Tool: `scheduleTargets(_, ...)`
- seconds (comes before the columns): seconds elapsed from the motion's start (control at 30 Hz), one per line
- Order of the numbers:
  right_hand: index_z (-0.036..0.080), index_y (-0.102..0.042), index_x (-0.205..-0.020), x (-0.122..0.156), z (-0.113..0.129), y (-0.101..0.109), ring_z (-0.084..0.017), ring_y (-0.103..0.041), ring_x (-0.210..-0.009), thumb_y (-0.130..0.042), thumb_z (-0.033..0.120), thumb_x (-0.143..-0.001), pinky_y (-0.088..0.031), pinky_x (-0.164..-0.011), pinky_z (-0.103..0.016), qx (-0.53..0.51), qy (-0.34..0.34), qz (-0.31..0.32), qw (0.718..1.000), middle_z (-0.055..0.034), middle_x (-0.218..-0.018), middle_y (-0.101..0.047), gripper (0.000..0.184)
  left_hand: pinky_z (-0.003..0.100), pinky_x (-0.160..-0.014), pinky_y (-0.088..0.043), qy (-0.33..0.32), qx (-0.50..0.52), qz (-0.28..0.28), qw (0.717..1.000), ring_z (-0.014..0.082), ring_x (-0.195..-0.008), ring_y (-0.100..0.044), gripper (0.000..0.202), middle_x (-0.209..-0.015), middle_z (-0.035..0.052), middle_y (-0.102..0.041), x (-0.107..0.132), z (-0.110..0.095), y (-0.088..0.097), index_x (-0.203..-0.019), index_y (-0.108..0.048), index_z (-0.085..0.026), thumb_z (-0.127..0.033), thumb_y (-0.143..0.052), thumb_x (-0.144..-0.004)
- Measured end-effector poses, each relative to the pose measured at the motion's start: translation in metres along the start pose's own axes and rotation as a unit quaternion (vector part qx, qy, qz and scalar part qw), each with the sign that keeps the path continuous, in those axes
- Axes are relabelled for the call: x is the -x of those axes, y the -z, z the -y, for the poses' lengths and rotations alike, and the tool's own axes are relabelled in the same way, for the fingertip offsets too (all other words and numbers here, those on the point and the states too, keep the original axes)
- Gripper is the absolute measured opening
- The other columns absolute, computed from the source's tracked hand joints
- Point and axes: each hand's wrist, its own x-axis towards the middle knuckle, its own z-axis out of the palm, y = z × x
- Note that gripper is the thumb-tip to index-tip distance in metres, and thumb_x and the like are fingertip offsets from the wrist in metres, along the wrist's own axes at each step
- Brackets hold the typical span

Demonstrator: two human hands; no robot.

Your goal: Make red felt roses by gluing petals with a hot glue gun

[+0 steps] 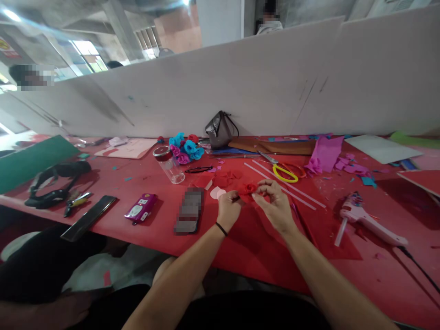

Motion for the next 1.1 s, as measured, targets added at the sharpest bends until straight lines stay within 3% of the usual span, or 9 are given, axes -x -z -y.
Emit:
scheduleTargets(0.17,0.024,-0.065,-0.072,0.002,0.0,0.004,-0.02,-0.051,-0.095,-0.066,0.029,-0.073,-0.041,-0.084,-0.036,-0.031,0.028,0.011,0.999,-0.0041,-0.098,-0.054,0.005,0.022,-0.056,-0.038,0.039,0.082,-0.032,0.995,0.0093,-0.054,-0.045,0.017,-0.05,-0.0006,-0.057,0.005,-0.008,-0.001,-0.054,-0.067,-0.013,-0.029,-0.071,-0.056)
scheduleTargets(0.3,0.024,-0.063,-0.072,0.002,-0.001,0.01,-0.019,-0.053,-0.092,-0.063,0.028,-0.075,-0.042,-0.082,-0.035,-0.085,0.028,-0.024,0.996,-0.0031,-0.093,-0.055,0.006,0.021,-0.053,-0.036,0.074,0.107,-0.064,0.989,0.0079,-0.051,-0.041,0.015,-0.046,-0.0015,-0.054,0.006,-0.01,-0.001,-0.048,-0.064,-0.013,-0.025,-0.072,-0.05)
scheduleTargets(0.4,0.023,-0.064,-0.073,0.006,0.011,0.007,-0.021,-0.053,-0.094,-0.061,0.03,-0.075,-0.043,-0.081,-0.036,-0.04,0.02,-0.023,0.999,-0.004,-0.095,-0.055,0.008,0.022,-0.053,-0.037,0.081,0.118,-0.049,0.988,0.0085,-0.051,-0.042,0.009,-0.048,-0.0011,-0.056,0.007,-0.01,0.002,-0.049,-0.064,-0.013,-0.021,-0.068,-0.049)
scheduleTargets(0.57,0.023,-0.064,-0.071,0.015,0.032,-0.01,-0.023,-0.052,-0.094,-0.063,0.039,-0.072,-0.043,-0.078,-0.037,0.087,-0.021,-0.066,0.994,-0.0057,-0.094,-0.056,0.016,0.022,-0.053,-0.036,0.053,0.103,-0.037,0.993,0.0094,-0.052,-0.043,0.009,-0.049,-0.001,-0.055,0.008,-0.007,0.002,-0.053,-0.066,-0.013,-0.016,-0.057,-0.053)
scheduleTargets(0.77,0.021,-0.064,-0.069,0.018,0.027,-0.026,-0.026,-0.052,-0.097,-0.066,0.036,-0.065,-0.042,-0.083,-0.041,0.16,-0.041,-0.113,0.98,-0.0065,-0.094,-0.059,0.015,0.022,-0.055,-0.037,0.023,0.063,-0.055,0.996,0.0108,-0.056,-0.044,0.007,-0.052,-0.0008,-0.054,0.008,0.003,0.001,-0.053,-0.061,-0.014,-0.016,-0.055,-0.055)
scheduleTargets(0.93,0.021,-0.065,-0.067,0.018,0.027,-0.03,-0.024,-0.054,-0.092,-0.064,0.034,-0.063,-0.042,-0.081,-0.039,0.129,-0.069,-0.138,0.98,-0.0052,-0.09,-0.06,0.013,0.022,-0.058,-0.037,-0.018,0.029,-0.061,0.998,0.0106,-0.057,-0.042,0.008,-0.051,-0.0025,-0.049,0.005,0.01,0.003,-0.049,-0.054,-0.015,-0.016,-0.054,-0.057)
scheduleTargets(1.1,0.021,-0.063,-0.062,0.019,0.03,-0.03,-0.022,-0.054,-0.087,-0.062,0.03,-0.062,-0.043,-0.08,-0.037,0.071,-0.085,-0.154,0.982,-0.0037,-0.085,-0.058,0.008,0.023,-0.06,-0.038,-0.023,0.06,-0.045,0.997,0.0119,-0.059,-0.044,0.01,-0.05,-0.0029,-0.047,0.008,0.007,0.001,-0.048,-0.054,-0.016,-0.019,-0.056,-0.058)
